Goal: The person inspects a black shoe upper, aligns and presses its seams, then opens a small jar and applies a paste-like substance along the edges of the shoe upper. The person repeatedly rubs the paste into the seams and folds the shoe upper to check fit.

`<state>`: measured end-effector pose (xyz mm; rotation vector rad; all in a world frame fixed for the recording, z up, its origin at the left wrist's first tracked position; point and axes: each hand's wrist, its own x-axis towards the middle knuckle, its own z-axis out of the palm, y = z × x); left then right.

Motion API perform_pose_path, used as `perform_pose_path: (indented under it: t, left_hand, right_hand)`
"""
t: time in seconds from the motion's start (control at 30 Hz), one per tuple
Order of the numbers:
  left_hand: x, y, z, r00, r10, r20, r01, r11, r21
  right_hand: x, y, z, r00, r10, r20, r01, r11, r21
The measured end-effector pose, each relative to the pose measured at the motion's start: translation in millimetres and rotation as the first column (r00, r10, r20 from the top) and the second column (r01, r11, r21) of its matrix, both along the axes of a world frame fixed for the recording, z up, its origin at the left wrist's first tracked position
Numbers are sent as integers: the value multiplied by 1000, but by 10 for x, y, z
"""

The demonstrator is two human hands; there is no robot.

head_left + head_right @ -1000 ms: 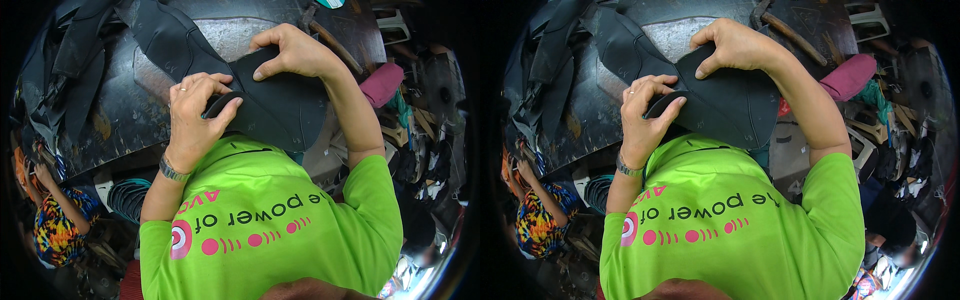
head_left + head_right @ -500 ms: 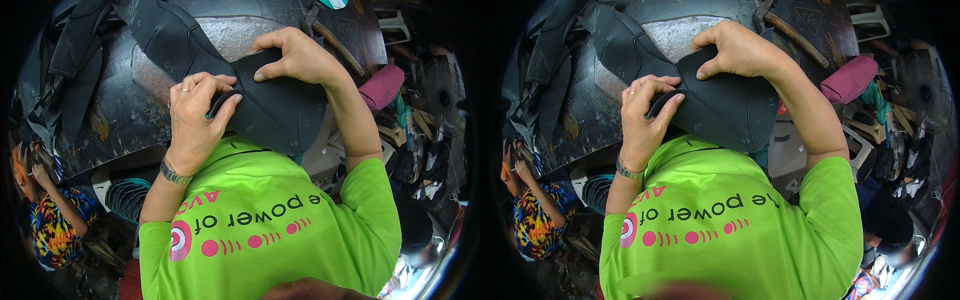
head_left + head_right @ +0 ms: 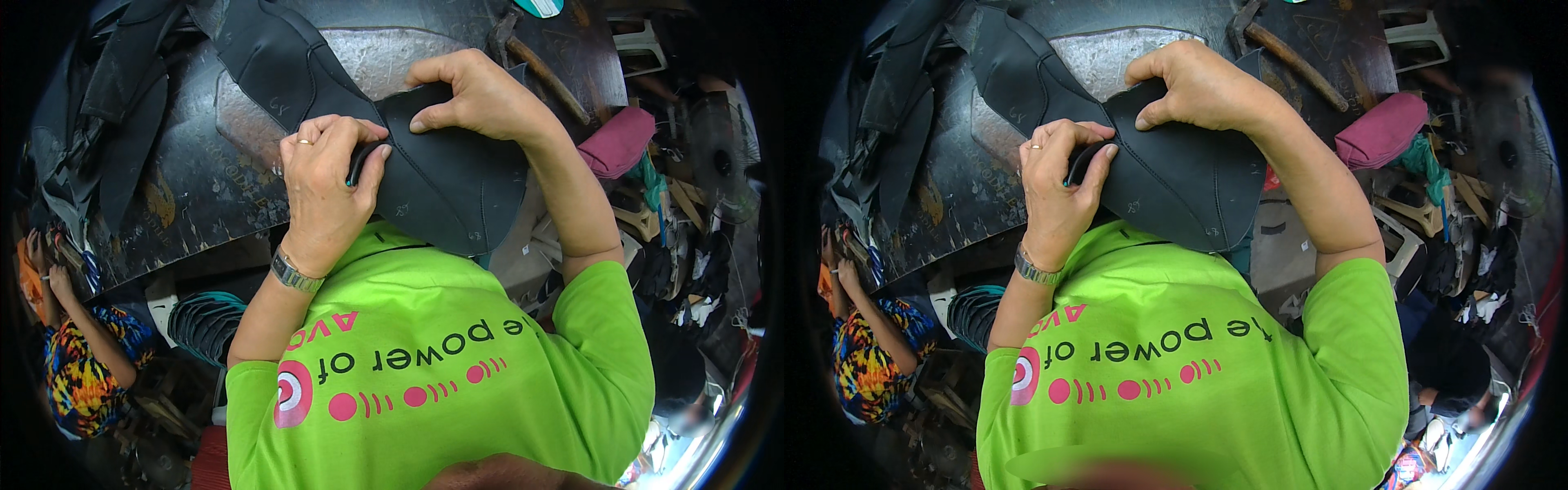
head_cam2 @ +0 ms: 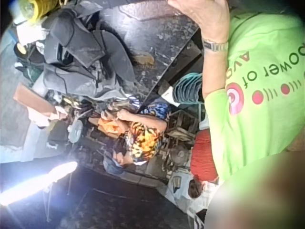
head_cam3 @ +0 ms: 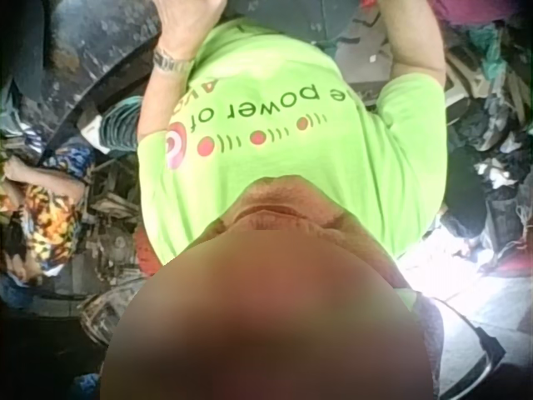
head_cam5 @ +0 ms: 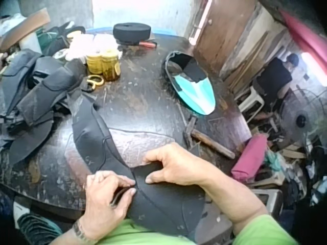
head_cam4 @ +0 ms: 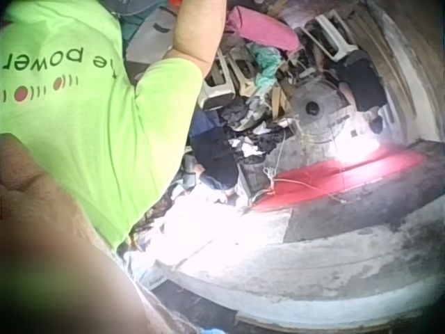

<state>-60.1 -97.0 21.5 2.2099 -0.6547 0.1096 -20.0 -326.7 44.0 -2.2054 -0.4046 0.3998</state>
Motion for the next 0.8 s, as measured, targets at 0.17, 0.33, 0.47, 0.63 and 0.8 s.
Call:
perform_pose_path:
  t: [0.17,0.33,0.47,0.63,0.8]
  left_hand:
    - [14,16,-52,997,-19,70,21,999,-28]
    - [4,29,-94,995,-4,99,7,999,-32]
    - [15,40,-94,994,-25,106,27,1000,-13]
    - [44,87,-53,997,-54,59,55,998,-14]
    - [81,138,-24,996,-87,37,88,996,-29]
  right_hand:
    - [-18,-3,4,1000,29,0,-29,1000,-5]
    - [-22,-3,9,999,36,20,-35,999,-4]
    - [-34,-22,2,1000,3,9,-4,999,35]
    - [-42,-66,-9,998,-27,-54,34,992,125]
    - [-52,-120,10,996,-10,-93,29,977,210]
